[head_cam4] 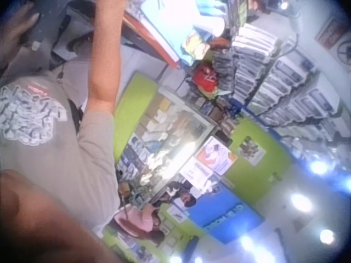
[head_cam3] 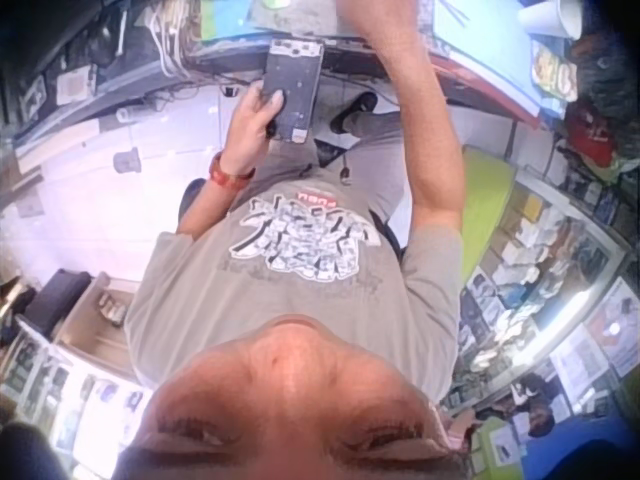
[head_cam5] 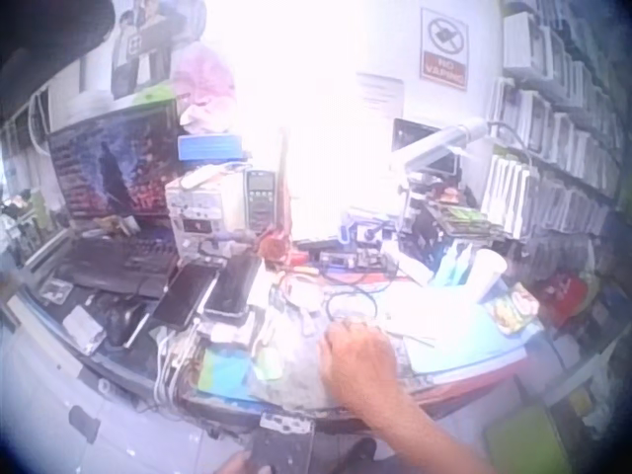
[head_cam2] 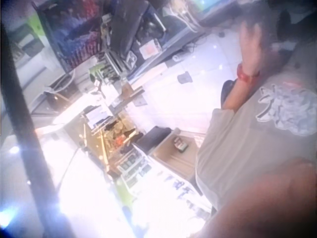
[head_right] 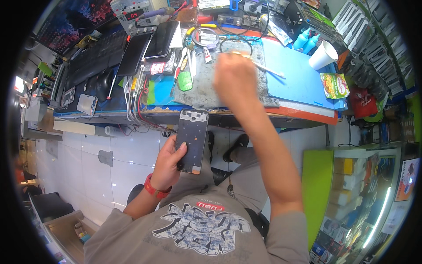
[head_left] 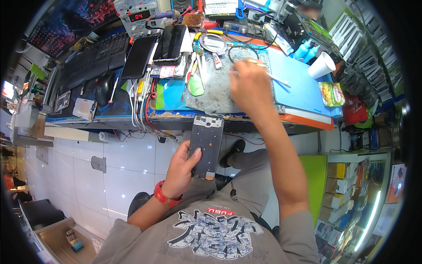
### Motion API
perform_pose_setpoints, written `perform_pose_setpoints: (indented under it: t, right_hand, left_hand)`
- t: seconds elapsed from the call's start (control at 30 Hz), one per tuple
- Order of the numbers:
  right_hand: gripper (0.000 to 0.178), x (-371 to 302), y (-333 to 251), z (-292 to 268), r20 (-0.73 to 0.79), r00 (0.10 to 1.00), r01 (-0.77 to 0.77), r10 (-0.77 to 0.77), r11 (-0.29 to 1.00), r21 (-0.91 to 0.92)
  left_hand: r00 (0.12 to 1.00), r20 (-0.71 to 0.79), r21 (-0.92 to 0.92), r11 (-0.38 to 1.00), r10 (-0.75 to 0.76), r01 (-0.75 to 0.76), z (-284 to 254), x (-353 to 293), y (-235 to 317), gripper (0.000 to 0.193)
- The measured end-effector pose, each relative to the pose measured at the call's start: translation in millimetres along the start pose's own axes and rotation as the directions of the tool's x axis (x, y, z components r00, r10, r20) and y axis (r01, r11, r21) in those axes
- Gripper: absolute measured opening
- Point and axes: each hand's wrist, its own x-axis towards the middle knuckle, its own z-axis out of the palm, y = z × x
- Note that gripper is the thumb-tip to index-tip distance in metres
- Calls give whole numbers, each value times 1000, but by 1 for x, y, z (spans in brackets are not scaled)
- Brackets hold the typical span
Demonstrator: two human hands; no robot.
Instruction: The person cleans the internal frame of a mobile phone using a tool and a cloth to remove debris.
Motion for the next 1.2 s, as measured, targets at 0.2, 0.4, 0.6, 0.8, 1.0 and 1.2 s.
perform_pose_setpoints:
  t: [0.2, 0.4, 0.6, 0.8, 1.0, 1.2]
  right_hand:
    - [15, 67, -46, 61, 248, 954, -232, 168, 937, 260]
    - [19, 96, -67, 69, 319, 926, -252, 201, 959, 129]
    - [21, 102, -53, 68, 287, 922, -314, 261, 936, 158]
    - [26, 104, -13, 24, 720, 628, -586, 294, 787, 190]
    - [16, 19, 10, -41, 284, 949, -215, 140, 944, 252]
    - [16, -91, -2, -64, 203, 966, 72, -158, 925, 373]
  left_hand:
    - [989, 150, 68, 998, -16, 6, 0, 8, 6, 33]
    - [983, 148, 44, 994, -109, 104, -1, 2, 13, 38]
    - [985, 151, 48, 995, -88, 82, 6, 9, 19, 35]
    - [983, 151, 79, 992, -105, 94, 13, 16, 23, 33]
    - [978, 160, 73, 990, -134, 124, 15, 22, 20, 32]
    - [951, 211, 206, 961, -228, 184, 23, 19, 14, 28]
